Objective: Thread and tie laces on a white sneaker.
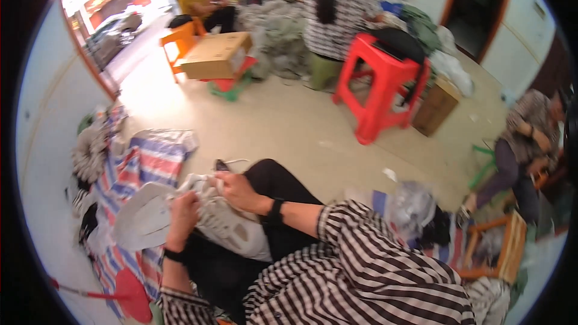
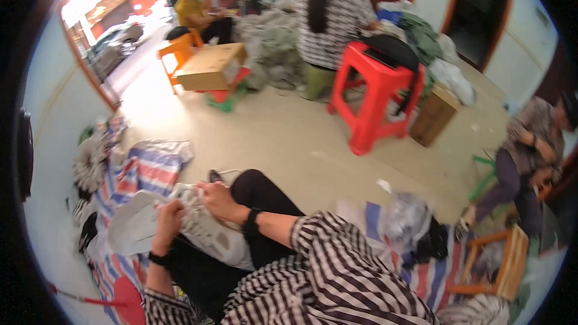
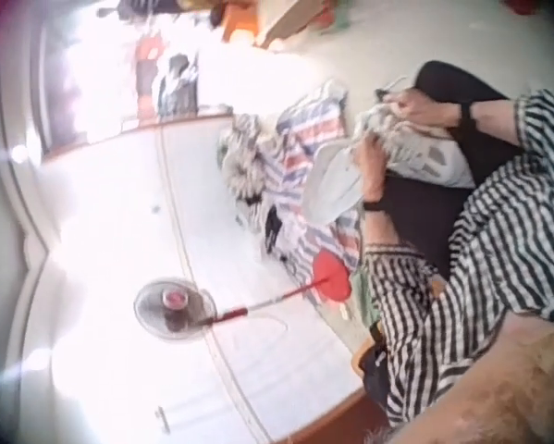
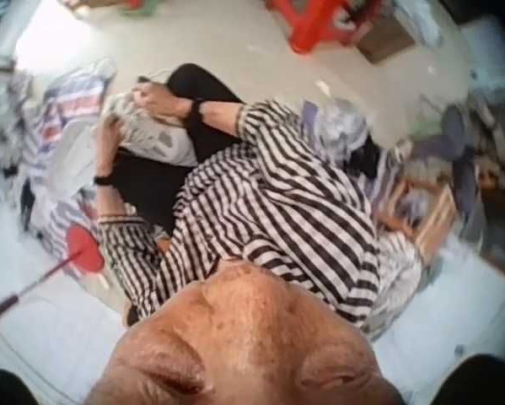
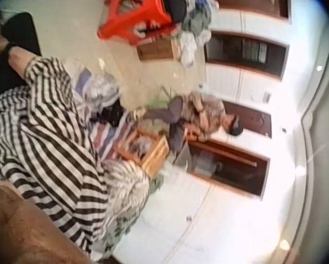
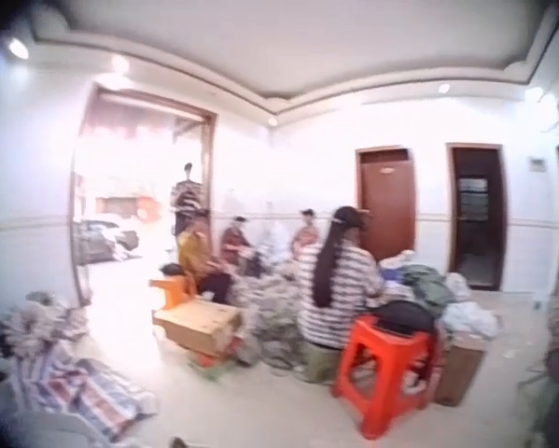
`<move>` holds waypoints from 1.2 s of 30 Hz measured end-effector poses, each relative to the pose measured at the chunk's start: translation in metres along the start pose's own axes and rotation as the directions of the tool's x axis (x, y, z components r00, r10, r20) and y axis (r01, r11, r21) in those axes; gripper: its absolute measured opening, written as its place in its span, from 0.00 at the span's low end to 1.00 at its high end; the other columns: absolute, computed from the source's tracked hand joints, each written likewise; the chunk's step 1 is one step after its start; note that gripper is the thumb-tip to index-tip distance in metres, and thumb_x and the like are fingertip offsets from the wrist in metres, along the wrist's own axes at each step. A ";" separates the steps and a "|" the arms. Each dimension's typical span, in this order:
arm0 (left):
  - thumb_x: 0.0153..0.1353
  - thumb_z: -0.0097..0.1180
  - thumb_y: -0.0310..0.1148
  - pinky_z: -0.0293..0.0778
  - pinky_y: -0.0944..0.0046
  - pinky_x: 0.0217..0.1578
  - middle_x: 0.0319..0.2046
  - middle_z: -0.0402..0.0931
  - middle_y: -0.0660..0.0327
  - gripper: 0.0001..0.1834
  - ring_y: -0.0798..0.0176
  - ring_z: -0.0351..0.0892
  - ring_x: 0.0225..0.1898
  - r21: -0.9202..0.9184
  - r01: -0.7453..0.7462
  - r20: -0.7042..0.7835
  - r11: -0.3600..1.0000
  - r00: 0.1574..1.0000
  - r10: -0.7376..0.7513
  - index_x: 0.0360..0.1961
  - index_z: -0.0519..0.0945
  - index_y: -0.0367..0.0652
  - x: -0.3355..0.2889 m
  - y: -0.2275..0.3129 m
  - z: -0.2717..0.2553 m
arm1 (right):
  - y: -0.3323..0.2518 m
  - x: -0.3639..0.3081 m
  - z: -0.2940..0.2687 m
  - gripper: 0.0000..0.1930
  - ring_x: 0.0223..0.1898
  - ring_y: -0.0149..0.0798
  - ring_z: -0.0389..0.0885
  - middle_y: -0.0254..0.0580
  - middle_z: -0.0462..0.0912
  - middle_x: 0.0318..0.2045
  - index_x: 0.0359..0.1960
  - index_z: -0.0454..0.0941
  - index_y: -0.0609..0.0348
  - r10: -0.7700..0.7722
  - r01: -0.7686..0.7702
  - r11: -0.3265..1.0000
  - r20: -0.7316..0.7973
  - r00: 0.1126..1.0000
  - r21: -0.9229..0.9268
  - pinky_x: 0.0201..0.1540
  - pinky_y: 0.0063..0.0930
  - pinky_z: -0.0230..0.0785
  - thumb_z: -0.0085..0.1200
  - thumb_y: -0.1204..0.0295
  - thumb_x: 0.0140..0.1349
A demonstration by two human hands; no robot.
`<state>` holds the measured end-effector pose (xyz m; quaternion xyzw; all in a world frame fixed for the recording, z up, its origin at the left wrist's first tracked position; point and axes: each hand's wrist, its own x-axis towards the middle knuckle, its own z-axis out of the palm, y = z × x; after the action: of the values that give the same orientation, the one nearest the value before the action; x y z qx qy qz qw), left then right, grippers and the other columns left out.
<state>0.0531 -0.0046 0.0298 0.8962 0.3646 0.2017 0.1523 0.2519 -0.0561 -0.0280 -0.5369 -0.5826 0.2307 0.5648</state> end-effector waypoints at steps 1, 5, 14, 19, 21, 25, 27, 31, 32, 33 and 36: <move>0.53 0.56 0.25 0.70 0.54 0.29 0.23 0.75 0.46 0.04 0.46 0.77 0.27 0.036 -0.067 -0.029 0.997 0.997 0.068 0.26 0.76 0.35 0.001 0.004 -0.005 | 0.000 -0.001 -0.004 0.10 0.36 0.56 0.83 0.56 0.81 0.30 0.41 0.79 0.60 -0.005 0.005 1.000 -0.027 1.000 0.004 0.38 0.44 0.72 0.46 0.72 0.64; 0.54 0.53 0.23 0.69 0.52 0.32 0.26 0.73 0.46 0.03 0.43 0.75 0.30 0.155 -0.126 -0.063 0.980 0.989 0.137 0.28 0.72 0.34 -0.014 0.016 -0.023 | -0.003 -0.004 -0.018 0.08 0.29 0.53 0.82 0.51 0.81 0.24 0.36 0.77 0.61 0.051 -0.035 0.986 -0.095 0.994 0.164 0.32 0.42 0.71 0.47 0.71 0.65; 0.56 0.53 0.20 0.67 0.52 0.32 0.25 0.69 0.48 0.05 0.42 0.72 0.29 0.134 0.048 -0.060 0.990 0.997 -0.040 0.28 0.69 0.34 -0.071 0.003 -0.035 | -0.002 -0.012 -0.001 0.09 0.35 0.57 0.82 0.55 0.81 0.26 0.36 0.78 0.60 0.041 -0.032 0.995 -0.091 0.995 0.091 0.39 0.47 0.71 0.47 0.70 0.65; 0.56 0.52 0.20 0.66 0.54 0.32 0.24 0.68 0.49 0.05 0.46 0.69 0.27 0.088 0.145 -0.070 0.986 0.988 -0.139 0.28 0.68 0.34 -0.098 -0.012 -0.050 | -0.002 -0.013 0.011 0.09 0.32 0.61 0.81 0.60 0.80 0.24 0.34 0.78 0.62 0.008 -0.008 1.000 0.006 1.000 -0.013 0.36 0.52 0.70 0.48 0.70 0.64; 0.56 0.52 0.19 0.66 0.55 0.31 0.23 0.67 0.50 0.05 0.48 0.68 0.26 0.085 0.186 -0.067 0.979 0.981 -0.181 0.28 0.68 0.34 -0.110 -0.021 -0.054 | -0.002 -0.014 0.012 0.09 0.30 0.62 0.80 0.60 0.79 0.23 0.32 0.76 0.62 -0.030 0.030 0.999 -0.005 1.000 -0.032 0.35 0.54 0.69 0.48 0.69 0.64; 0.55 0.51 0.18 0.66 0.56 0.31 0.22 0.67 0.50 0.05 0.49 0.67 0.26 0.117 0.218 -0.091 0.969 0.974 -0.208 0.29 0.68 0.34 -0.136 -0.046 -0.052 | -0.005 -0.014 0.015 0.10 0.28 0.62 0.79 0.60 0.78 0.21 0.29 0.75 0.63 -0.034 0.034 0.997 0.002 0.999 -0.076 0.34 0.55 0.68 0.48 0.68 0.64; 0.56 0.51 0.17 0.65 0.57 0.31 0.22 0.67 0.51 0.05 0.50 0.67 0.25 0.110 0.224 -0.107 0.968 0.971 -0.213 0.29 0.68 0.34 -0.150 -0.058 -0.051 | -0.006 -0.013 0.017 0.11 0.28 0.62 0.79 0.59 0.77 0.21 0.28 0.74 0.63 -0.037 0.037 0.997 0.001 0.999 -0.071 0.34 0.56 0.68 0.48 0.69 0.64; 0.57 0.51 0.17 0.65 0.59 0.29 0.21 0.66 0.53 0.05 0.55 0.66 0.23 0.028 0.311 -0.079 0.950 0.948 -0.308 0.29 0.68 0.35 -0.169 -0.073 -0.052 | -0.009 -0.012 0.018 0.10 0.28 0.62 0.79 0.58 0.78 0.21 0.28 0.74 0.63 -0.020 0.019 0.995 -0.005 1.000 -0.102 0.35 0.55 0.68 0.48 0.69 0.63; 0.58 0.51 0.18 0.65 0.61 0.28 0.21 0.66 0.54 0.05 0.57 0.66 0.23 0.013 0.423 -0.037 0.906 0.906 -0.423 0.29 0.68 0.36 -0.171 -0.074 -0.052 | -0.009 -0.012 0.019 0.11 0.28 0.62 0.79 0.59 0.78 0.21 0.27 0.74 0.63 -0.039 0.038 0.993 -0.007 0.999 -0.113 0.35 0.55 0.69 0.47 0.69 0.63; 0.59 0.52 0.18 0.64 0.62 0.27 0.21 0.66 0.56 0.05 0.60 0.65 0.23 -0.014 0.355 -0.060 0.935 0.933 -0.355 0.28 0.69 0.36 -0.175 -0.073 -0.050 | -0.009 -0.012 0.019 0.11 0.28 0.61 0.80 0.59 0.78 0.21 0.27 0.74 0.63 -0.047 0.046 0.992 -0.008 0.999 -0.115 0.36 0.56 0.70 0.47 0.69 0.63; 0.62 0.52 0.20 0.63 0.66 0.26 0.21 0.65 0.61 0.06 0.67 0.64 0.23 -0.104 0.396 -0.059 0.912 0.913 -0.403 0.28 0.69 0.36 -0.181 -0.066 -0.043 | -0.009 -0.013 0.020 0.11 0.28 0.61 0.80 0.59 0.78 0.21 0.27 0.74 0.63 -0.053 0.052 0.991 -0.008 0.999 -0.125 0.36 0.56 0.71 0.47 0.69 0.63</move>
<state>-0.1246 -0.0836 -0.0057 0.7863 0.5364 0.2176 0.2160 0.2276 -0.0632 -0.0308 -0.5570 -0.6067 0.1758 0.5392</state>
